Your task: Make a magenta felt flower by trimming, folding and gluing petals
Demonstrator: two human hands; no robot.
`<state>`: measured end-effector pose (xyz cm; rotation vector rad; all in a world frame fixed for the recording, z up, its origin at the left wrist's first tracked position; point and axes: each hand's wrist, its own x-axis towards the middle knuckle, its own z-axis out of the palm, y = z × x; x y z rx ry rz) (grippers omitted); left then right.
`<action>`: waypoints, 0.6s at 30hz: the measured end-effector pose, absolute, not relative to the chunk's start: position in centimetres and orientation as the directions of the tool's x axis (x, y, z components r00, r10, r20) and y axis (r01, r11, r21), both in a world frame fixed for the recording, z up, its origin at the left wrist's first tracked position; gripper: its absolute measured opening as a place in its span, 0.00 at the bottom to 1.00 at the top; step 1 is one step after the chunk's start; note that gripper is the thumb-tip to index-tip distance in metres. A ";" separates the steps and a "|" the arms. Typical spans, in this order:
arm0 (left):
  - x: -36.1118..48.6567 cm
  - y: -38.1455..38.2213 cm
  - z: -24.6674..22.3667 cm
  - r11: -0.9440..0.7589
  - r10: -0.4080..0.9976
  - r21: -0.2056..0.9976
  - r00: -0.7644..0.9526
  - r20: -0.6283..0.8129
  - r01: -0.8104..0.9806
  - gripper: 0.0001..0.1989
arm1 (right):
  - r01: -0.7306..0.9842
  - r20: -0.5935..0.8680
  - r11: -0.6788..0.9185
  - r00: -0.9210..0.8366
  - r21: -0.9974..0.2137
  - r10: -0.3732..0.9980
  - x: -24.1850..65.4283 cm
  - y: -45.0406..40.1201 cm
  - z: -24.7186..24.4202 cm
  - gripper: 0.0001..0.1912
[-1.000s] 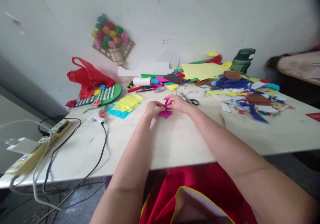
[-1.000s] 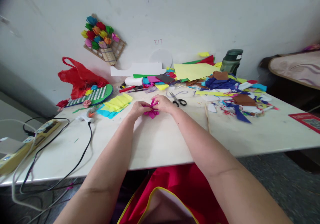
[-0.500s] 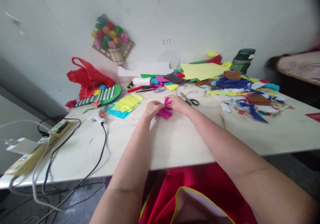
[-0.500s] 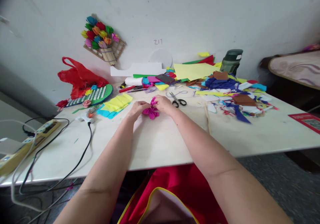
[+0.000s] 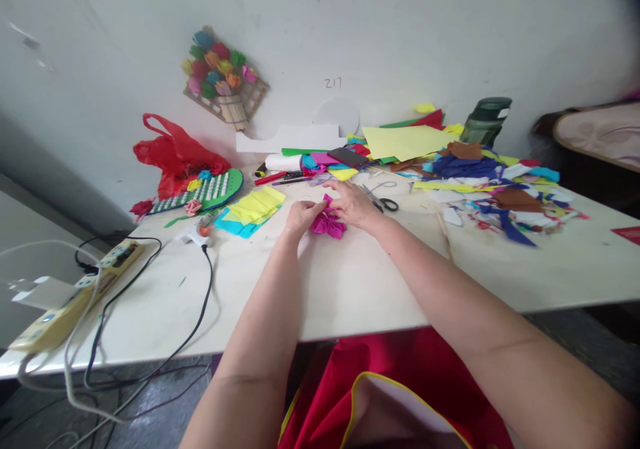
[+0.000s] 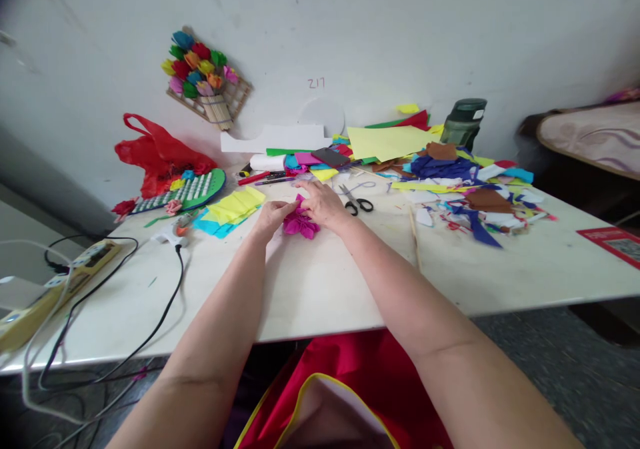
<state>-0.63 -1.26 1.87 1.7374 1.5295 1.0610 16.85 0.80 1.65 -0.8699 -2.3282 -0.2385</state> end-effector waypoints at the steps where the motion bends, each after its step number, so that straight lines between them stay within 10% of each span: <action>1: -0.7 -1.2 1.8 -0.170 0.983 0.847 0.028 0.181 0.504 0.22 | 0.645 0.627 0.764 -0.588 -0.018 0.511 16.8 0.5 1.9 0.09; 9: -0.9 -0.8 1.2 -0.215 0.976 0.870 0.056 0.212 0.443 0.19 | 0.726 0.551 0.682 -0.607 0.091 0.573 16.1 -1.2 2.9 0.14; 18: -0.7 -0.5 0.9 -0.221 0.971 0.794 0.052 0.233 0.567 0.14 | 0.827 0.299 0.536 -0.475 -0.169 0.828 16.1 -1.5 3.1 0.13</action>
